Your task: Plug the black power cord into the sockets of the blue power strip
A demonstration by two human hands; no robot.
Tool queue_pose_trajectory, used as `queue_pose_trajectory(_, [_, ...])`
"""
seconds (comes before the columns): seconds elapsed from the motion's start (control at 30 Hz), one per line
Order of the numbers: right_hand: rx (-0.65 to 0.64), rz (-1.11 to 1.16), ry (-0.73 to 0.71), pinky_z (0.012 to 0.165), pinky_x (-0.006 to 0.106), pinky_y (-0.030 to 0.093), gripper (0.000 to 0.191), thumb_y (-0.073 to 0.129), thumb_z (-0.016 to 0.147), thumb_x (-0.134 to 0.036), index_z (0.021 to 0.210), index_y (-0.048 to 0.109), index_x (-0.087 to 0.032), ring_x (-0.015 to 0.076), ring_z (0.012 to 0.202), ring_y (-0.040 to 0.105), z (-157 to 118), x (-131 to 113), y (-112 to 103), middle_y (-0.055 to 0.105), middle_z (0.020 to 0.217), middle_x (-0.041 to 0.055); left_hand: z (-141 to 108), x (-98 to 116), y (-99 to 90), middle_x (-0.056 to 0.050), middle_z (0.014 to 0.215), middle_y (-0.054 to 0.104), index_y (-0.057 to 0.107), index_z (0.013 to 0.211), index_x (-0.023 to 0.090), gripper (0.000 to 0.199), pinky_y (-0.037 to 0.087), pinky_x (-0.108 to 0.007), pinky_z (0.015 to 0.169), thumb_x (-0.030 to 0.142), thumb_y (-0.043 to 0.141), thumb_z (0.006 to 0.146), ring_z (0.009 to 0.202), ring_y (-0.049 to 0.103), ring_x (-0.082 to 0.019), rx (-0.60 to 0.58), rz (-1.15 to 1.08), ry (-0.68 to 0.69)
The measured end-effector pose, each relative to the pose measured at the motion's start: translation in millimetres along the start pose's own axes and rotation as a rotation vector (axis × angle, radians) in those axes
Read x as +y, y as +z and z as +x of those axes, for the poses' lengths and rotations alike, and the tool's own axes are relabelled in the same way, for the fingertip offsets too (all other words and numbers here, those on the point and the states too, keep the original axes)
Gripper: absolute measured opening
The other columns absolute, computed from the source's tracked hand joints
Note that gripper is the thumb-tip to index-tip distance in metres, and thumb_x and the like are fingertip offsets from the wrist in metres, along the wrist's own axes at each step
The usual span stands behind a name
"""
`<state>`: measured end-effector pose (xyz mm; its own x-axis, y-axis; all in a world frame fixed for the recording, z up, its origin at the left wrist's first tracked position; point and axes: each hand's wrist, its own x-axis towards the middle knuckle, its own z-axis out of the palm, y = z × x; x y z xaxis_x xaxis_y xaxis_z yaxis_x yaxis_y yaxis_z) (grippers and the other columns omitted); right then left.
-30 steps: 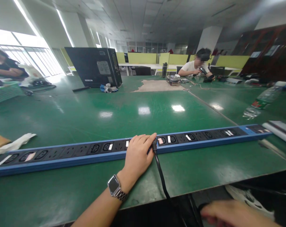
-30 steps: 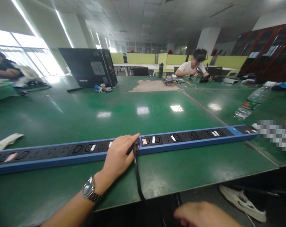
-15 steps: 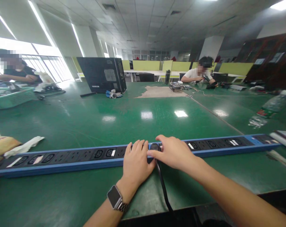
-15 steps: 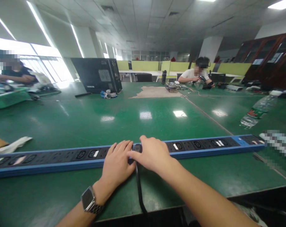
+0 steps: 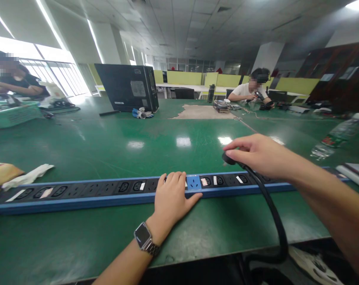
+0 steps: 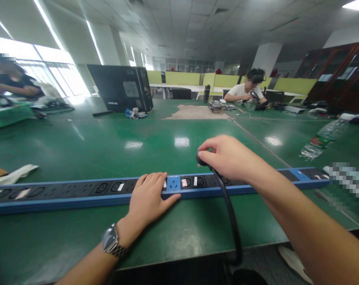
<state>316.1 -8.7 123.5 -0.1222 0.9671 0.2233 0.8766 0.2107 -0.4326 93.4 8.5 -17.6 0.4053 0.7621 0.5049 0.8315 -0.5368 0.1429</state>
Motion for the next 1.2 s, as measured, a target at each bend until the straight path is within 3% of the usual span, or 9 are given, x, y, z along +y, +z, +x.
queue_pose_trajectory(0.2, [-0.162, -0.064, 0.143, 0.057, 0.026, 0.040, 0.034, 0.050, 0.083, -0.039, 0.091, 0.075, -0.017, 0.0146, 0.062, 0.059, -11.8, 71.7, 29.0, 0.069, 0.071, 0.0017, 19.9, -4.2, -6.2, -0.011, 0.088, 0.069, 0.067, 0.091, 0.017, 0.053, 0.046, -0.041, 0.080, 0.065, 0.046, 0.085, 0.088, 0.063, -0.028, -0.115, 0.029, -0.023])
queue_pose_trajectory(0.33, [-0.229, -0.094, 0.164, 0.055, 0.025, 0.038, 0.037, 0.049, 0.083, -0.041, 0.097, 0.073, -0.017, 0.0147, 0.059, 0.057, -11.1, 72.1, 39.0, 0.065, 0.066, 0.0012, 31.9, -8.1, -4.6, -0.008, 0.081, 0.069, 0.066, 0.081, 0.019, 0.046, 0.044, -0.034, 0.069, 0.054, 0.039, 0.093, 0.080, 0.064, -0.024, -0.182, 0.035, -0.101])
queue_pose_trajectory(0.67, [-0.191, -0.332, 0.093, 0.061, 0.027, 0.038, 0.033, 0.046, 0.087, -0.038, 0.100, 0.071, -0.020, 0.0175, 0.068, 0.061, -20.2, 64.1, 54.4, 0.069, 0.076, 0.0037, 26.8, -9.3, -4.2, -0.005, 0.089, 0.070, 0.070, 0.090, 0.020, 0.033, 0.046, -0.035, 0.076, 0.042, 0.046, 0.092, 0.088, 0.063, -0.024, -0.164, 0.011, -0.095])
queue_pose_trajectory(0.77, [-0.032, -0.231, 0.093, 0.058, 0.026, 0.038, 0.032, 0.048, 0.086, -0.040, 0.093, 0.073, -0.021, 0.0158, 0.063, 0.060, -25.3, 55.6, 39.9, 0.070, 0.072, 0.0027, 27.4, -8.2, -4.9, -0.005, 0.087, 0.070, 0.070, 0.089, 0.020, 0.033, 0.045, -0.035, 0.075, 0.042, 0.046, 0.092, 0.086, 0.063, -0.024, -0.167, 0.019, -0.104])
queue_pose_trajectory(0.9, [0.338, -0.134, 0.175, 0.052, 0.026, 0.036, 0.035, 0.057, 0.082, -0.045, 0.097, 0.073, -0.019, 0.0136, 0.053, 0.055, -23.1, 44.1, -15.3, 0.069, 0.068, 0.0023, 27.4, -8.1, -4.1, -0.006, 0.088, 0.071, 0.070, 0.088, 0.021, 0.033, 0.045, -0.035, 0.074, 0.043, 0.045, 0.092, 0.086, 0.063, -0.024, -0.162, 0.029, -0.096])
queue_pose_trajectory(0.97, [0.263, -0.145, 0.258, 0.051, 0.026, 0.036, 0.033, 0.062, 0.078, -0.045, 0.096, 0.074, -0.020, 0.0136, 0.052, 0.055, -19.8, 53.8, -42.7, 0.069, 0.066, 0.0013, 27.4, -8.3, -3.7, -0.006, 0.087, 0.070, 0.070, 0.088, 0.020, 0.034, 0.045, -0.035, 0.074, 0.042, 0.045, 0.093, 0.086, 0.063, -0.024, -0.160, 0.030, -0.097])
queue_pose_trajectory(1.03, [0.058, -0.202, 0.371, 0.052, 0.027, 0.037, 0.030, 0.063, 0.078, -0.044, 0.095, 0.075, -0.022, 0.0141, 0.052, 0.055, -19.0, 77.9, -59.5, 0.069, 0.065, 0.0005, 27.5, -8.4, -3.6, -0.006, 0.087, 0.070, 0.070, 0.089, 0.020, 0.034, 0.045, -0.035, 0.074, 0.042, 0.045, 0.093, 0.087, 0.063, -0.024, -0.161, 0.027, -0.101])
queue_pose_trajectory(1.1, [-0.096, -0.282, 0.461, 0.055, 0.029, 0.039, 0.030, 0.064, 0.077, -0.045, 0.092, 0.076, -0.023, 0.0161, 0.054, 0.057, -23.0, 111.7, -64.9, 0.068, 0.064, 0.0017, 27.5, -8.3, -3.6, -0.006, 0.088, 0.070, 0.071, 0.089, 0.020, 0.034, 0.045, -0.034, 0.074, 0.042, 0.045, 0.093, 0.087, 0.064, -0.024, -0.161, 0.024, -0.101])
queue_pose_trajectory(1.2, [-0.167, -0.277, 0.464, 0.066, 0.030, 0.045, 0.028, 0.063, 0.078, -0.043, 0.089, 0.078, -0.023, 0.0196, 0.068, 0.064, -36.1, 161.7, -60.4, 0.073, 0.080, 0.0046, 27.3, -8.2, -3.8, -0.006, 0.087, 0.070, 0.071, 0.090, 0.020, 0.035, 0.045, -0.034, 0.074, 0.042, 0.044, 0.093, 0.087, 0.064, -0.024, -0.158, 0.025, -0.096])
